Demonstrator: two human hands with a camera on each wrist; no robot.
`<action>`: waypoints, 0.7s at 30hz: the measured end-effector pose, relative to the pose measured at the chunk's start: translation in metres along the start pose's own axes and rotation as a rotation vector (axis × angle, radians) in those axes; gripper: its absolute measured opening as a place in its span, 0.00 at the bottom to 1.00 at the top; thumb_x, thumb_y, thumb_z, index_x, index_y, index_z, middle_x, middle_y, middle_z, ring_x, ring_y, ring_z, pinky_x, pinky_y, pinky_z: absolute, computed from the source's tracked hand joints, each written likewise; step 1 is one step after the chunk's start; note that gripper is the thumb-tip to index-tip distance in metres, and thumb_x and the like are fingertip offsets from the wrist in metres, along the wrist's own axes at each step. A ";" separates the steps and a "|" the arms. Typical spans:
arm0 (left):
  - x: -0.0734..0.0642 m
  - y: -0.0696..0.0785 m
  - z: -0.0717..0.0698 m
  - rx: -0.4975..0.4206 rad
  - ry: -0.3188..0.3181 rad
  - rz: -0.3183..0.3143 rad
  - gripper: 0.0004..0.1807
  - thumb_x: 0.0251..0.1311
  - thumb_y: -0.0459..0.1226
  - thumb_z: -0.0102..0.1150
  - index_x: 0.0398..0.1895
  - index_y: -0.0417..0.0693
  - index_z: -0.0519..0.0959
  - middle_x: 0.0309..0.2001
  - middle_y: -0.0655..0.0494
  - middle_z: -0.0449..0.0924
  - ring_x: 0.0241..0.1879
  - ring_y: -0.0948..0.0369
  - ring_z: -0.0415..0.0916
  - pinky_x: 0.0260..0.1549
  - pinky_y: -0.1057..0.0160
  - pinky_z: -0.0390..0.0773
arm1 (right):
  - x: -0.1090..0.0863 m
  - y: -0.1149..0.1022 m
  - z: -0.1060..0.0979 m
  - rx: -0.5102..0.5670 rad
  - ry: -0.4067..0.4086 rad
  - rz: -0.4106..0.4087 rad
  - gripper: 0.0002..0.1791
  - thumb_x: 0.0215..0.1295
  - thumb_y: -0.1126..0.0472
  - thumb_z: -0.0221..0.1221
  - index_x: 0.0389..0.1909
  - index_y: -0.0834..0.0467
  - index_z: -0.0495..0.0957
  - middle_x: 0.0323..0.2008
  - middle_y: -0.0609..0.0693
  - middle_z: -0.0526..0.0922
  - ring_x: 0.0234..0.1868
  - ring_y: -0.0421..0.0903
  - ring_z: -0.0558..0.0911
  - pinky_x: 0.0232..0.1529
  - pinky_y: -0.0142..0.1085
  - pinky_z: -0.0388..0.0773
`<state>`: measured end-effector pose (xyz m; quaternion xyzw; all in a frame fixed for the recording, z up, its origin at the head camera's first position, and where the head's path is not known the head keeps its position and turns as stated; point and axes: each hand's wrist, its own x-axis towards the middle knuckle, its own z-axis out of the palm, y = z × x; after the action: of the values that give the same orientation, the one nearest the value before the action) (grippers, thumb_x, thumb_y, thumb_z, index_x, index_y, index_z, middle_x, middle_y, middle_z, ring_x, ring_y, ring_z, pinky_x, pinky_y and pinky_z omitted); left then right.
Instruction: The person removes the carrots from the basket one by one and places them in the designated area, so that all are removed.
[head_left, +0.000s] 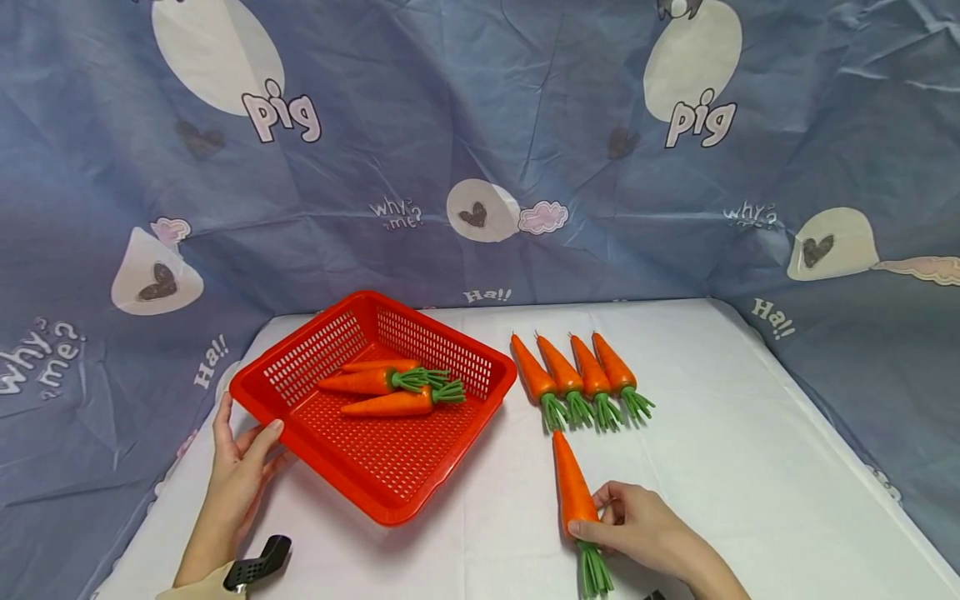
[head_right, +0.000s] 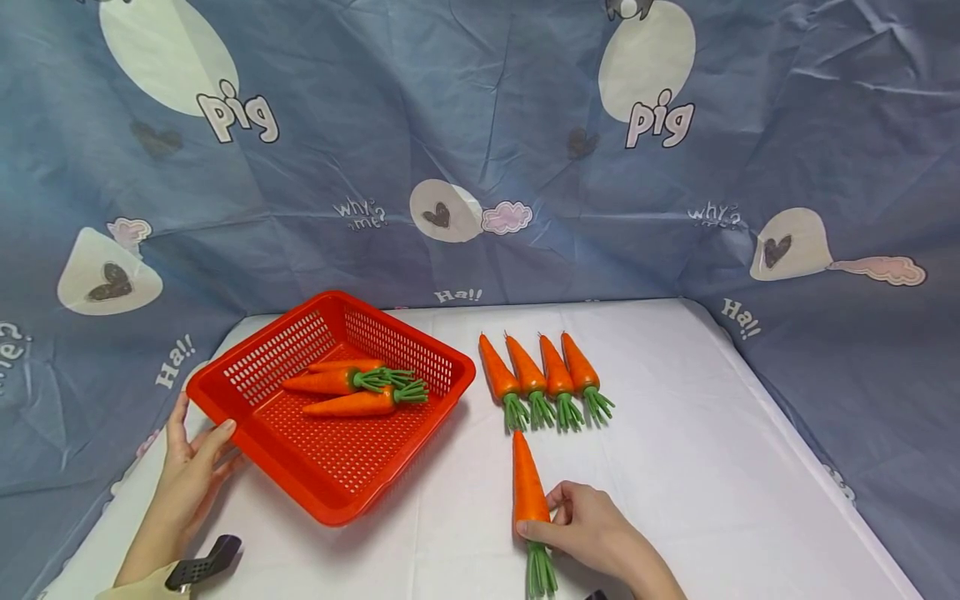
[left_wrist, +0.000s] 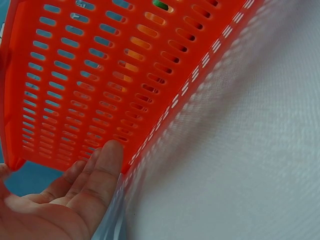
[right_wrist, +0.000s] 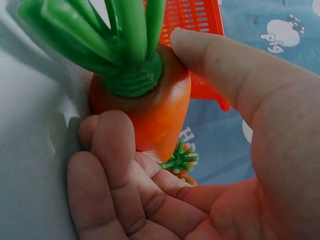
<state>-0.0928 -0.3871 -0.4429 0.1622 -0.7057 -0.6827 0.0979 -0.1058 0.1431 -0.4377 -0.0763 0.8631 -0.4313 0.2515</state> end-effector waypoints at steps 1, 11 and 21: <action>0.000 0.000 0.000 0.000 0.000 0.000 0.53 0.81 0.44 0.56 0.86 0.81 0.26 0.63 0.62 0.67 0.47 0.78 0.83 0.43 0.74 0.86 | 0.000 0.000 0.000 0.003 0.000 -0.004 0.24 0.64 0.43 0.74 0.44 0.59 0.80 0.23 0.45 0.77 0.24 0.41 0.74 0.27 0.30 0.69; 0.000 0.000 0.000 -0.002 0.004 0.003 0.53 0.81 0.44 0.57 0.86 0.81 0.27 0.62 0.63 0.68 0.47 0.78 0.83 0.43 0.74 0.86 | 0.005 -0.001 0.000 0.021 0.005 -0.029 0.27 0.64 0.44 0.74 0.48 0.61 0.79 0.22 0.45 0.79 0.24 0.41 0.74 0.26 0.30 0.66; -0.001 -0.001 0.000 -0.013 -0.004 0.018 0.52 0.81 0.43 0.56 0.86 0.80 0.27 0.61 0.64 0.69 0.48 0.77 0.83 0.44 0.74 0.86 | 0.005 -0.002 -0.001 0.023 0.000 -0.023 0.28 0.65 0.44 0.74 0.50 0.61 0.79 0.24 0.46 0.80 0.24 0.42 0.76 0.26 0.31 0.68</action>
<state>-0.0924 -0.3866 -0.4434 0.1538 -0.7027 -0.6868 0.1037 -0.1109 0.1414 -0.4376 -0.0833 0.8572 -0.4439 0.2474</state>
